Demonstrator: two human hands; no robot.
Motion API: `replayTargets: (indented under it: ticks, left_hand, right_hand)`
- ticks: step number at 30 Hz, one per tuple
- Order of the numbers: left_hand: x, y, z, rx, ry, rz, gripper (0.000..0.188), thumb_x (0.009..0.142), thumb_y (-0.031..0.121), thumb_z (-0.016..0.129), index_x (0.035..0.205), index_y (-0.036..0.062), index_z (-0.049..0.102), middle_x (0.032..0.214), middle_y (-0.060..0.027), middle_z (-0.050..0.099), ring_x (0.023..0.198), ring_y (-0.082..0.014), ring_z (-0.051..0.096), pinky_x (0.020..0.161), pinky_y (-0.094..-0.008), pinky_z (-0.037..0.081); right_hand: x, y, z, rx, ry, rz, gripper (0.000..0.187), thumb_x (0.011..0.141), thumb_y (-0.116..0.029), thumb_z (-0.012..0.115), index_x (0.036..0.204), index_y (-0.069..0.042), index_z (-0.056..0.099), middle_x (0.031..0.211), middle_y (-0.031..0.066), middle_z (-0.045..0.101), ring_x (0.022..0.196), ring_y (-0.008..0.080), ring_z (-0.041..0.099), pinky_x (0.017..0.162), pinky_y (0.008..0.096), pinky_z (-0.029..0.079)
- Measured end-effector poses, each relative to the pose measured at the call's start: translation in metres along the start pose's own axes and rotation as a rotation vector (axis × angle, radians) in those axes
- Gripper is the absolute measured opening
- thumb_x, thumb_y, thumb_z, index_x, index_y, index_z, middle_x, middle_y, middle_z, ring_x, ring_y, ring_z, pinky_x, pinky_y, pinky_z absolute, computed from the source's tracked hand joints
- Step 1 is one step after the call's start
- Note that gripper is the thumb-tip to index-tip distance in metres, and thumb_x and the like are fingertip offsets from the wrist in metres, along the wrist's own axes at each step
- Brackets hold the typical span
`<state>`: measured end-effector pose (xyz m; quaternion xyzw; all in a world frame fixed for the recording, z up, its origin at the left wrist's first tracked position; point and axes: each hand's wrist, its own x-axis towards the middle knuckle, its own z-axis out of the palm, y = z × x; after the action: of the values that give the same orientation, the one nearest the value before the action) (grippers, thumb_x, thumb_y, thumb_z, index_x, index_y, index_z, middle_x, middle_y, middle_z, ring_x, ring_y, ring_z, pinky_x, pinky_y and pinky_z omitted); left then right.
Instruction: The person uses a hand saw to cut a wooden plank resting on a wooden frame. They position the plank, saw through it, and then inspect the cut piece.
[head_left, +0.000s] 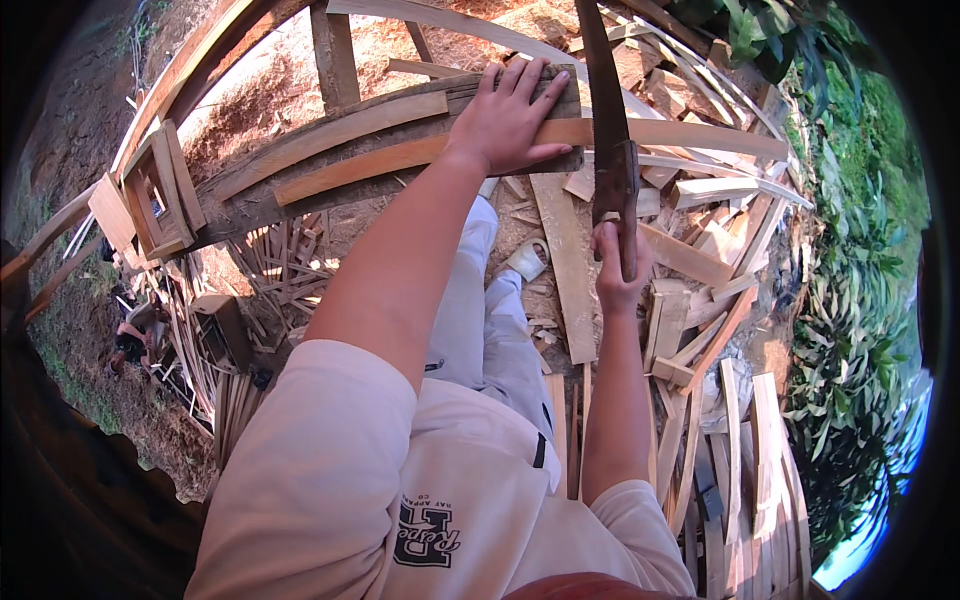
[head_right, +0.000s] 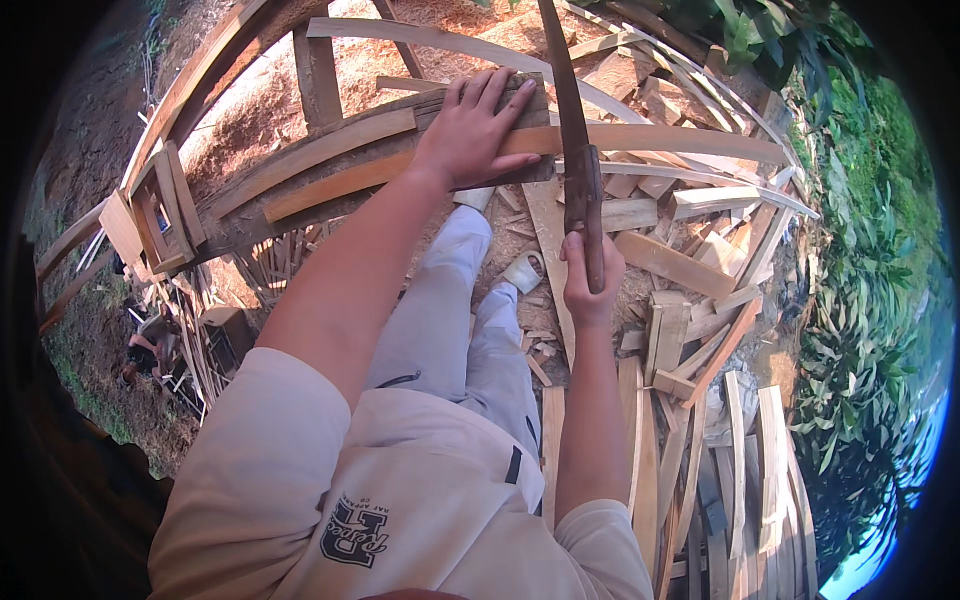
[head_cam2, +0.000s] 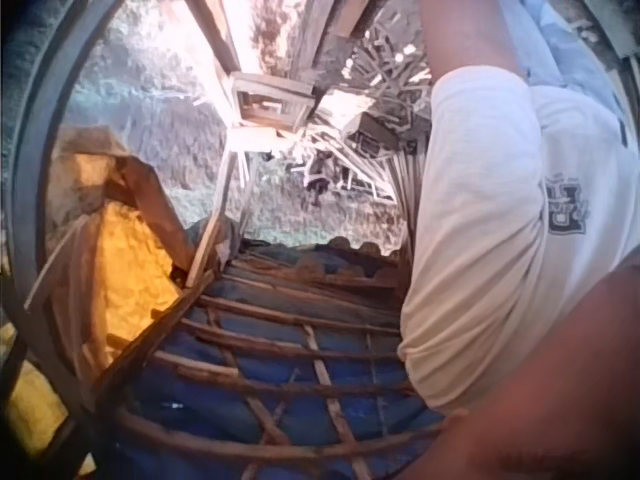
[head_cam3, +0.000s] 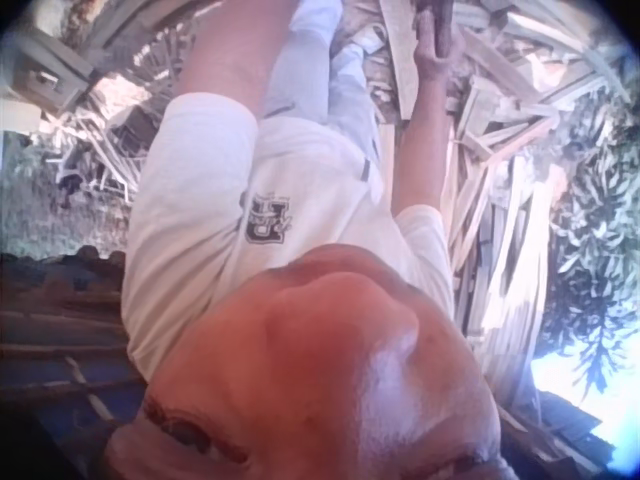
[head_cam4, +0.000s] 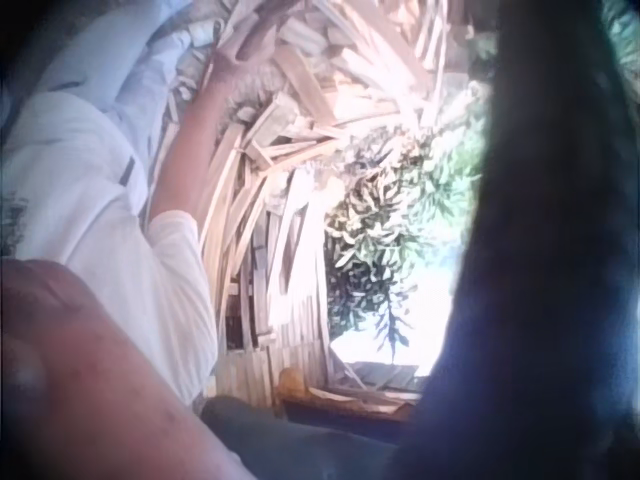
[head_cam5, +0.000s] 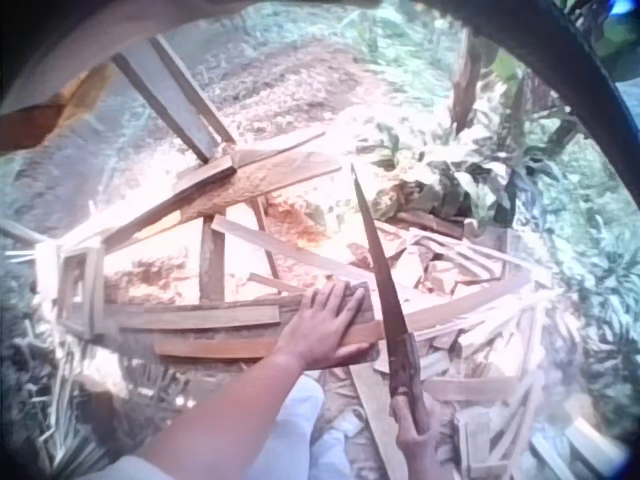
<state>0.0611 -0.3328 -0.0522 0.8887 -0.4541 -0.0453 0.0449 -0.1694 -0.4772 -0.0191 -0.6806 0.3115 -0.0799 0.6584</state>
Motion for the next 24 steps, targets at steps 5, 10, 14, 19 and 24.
replayTargets:
  ticks: [5, 10, 14, 19, 24]
  left_hand:
    - [-0.004, 0.0, 0.008, 0.006, 0.01, -0.023, 0.095, 0.094, 0.077, 0.053, 0.163, 0.0137, 0.038, 0.16, -0.0187, 0.042, 0.148, -0.0359, 0.036, 0.123, -0.0519, 0.024]
    - [-0.003, 0.0, 0.007, 0.023, 0.002, -0.016, 0.094, 0.094, 0.075, 0.054, 0.163, 0.0135, 0.037, 0.161, -0.0181, 0.04, 0.149, -0.0354, 0.034, 0.123, -0.0515, 0.025]
    - [-0.002, 0.001, 0.007, 0.016, 0.017, 0.001, 0.093, 0.095, 0.074, 0.054, 0.163, 0.0125, 0.038, 0.161, -0.019, 0.04, 0.148, -0.0364, 0.035, 0.123, -0.0519, 0.025]
    - [-0.003, 0.0, 0.005, 0.014, 0.011, 0.015, 0.091, 0.097, 0.073, 0.052, 0.162, 0.0108, 0.038, 0.161, -0.0208, 0.04, 0.148, -0.038, 0.036, 0.122, -0.0545, 0.025]
    - [-0.002, 0.001, 0.002, 0.02, -0.01, 0.038, 0.088, 0.099, 0.071, 0.05, 0.161, 0.0094, 0.039, 0.16, -0.0217, 0.041, 0.147, -0.0396, 0.037, 0.122, -0.0584, 0.025]
  right_hand:
    - [-0.029, -0.044, -0.033, -0.158, -0.046, 0.091, 0.018, 0.101, -0.008, 0.063, 0.085, 0.0, 0.063, 0.064, 0.0002, 0.053, 0.059, 0.0076, 0.047, 0.055, 0.0281, 0.037]
    - [-0.118, -0.088, -0.063, -0.291, -0.009, 0.235, 0.013, 0.099, -0.005, 0.065, 0.087, 0.0, 0.064, 0.061, -0.0004, 0.048, 0.055, 0.0071, 0.043, 0.05, 0.0288, 0.033]
    - [-0.17, -0.156, -0.081, -0.402, 0.004, 0.26, 0.017, 0.097, -0.004, 0.064, 0.08, 0.0, 0.06, 0.058, 0.0007, 0.05, 0.052, 0.0077, 0.045, 0.048, 0.0296, 0.032]
    - [-0.167, -0.225, -0.08, -0.403, -0.014, 0.368, 0.023, 0.098, -0.007, 0.063, 0.076, -0.001, 0.058, 0.059, -0.0006, 0.051, 0.051, 0.0066, 0.045, 0.047, 0.0266, 0.03]
    - [-0.126, -0.226, -0.064, -0.324, 0.014, 0.425, 0.026, 0.099, -0.009, 0.062, 0.075, -0.003, 0.055, 0.057, -0.0017, 0.049, 0.049, 0.0054, 0.042, 0.046, 0.0246, 0.026]
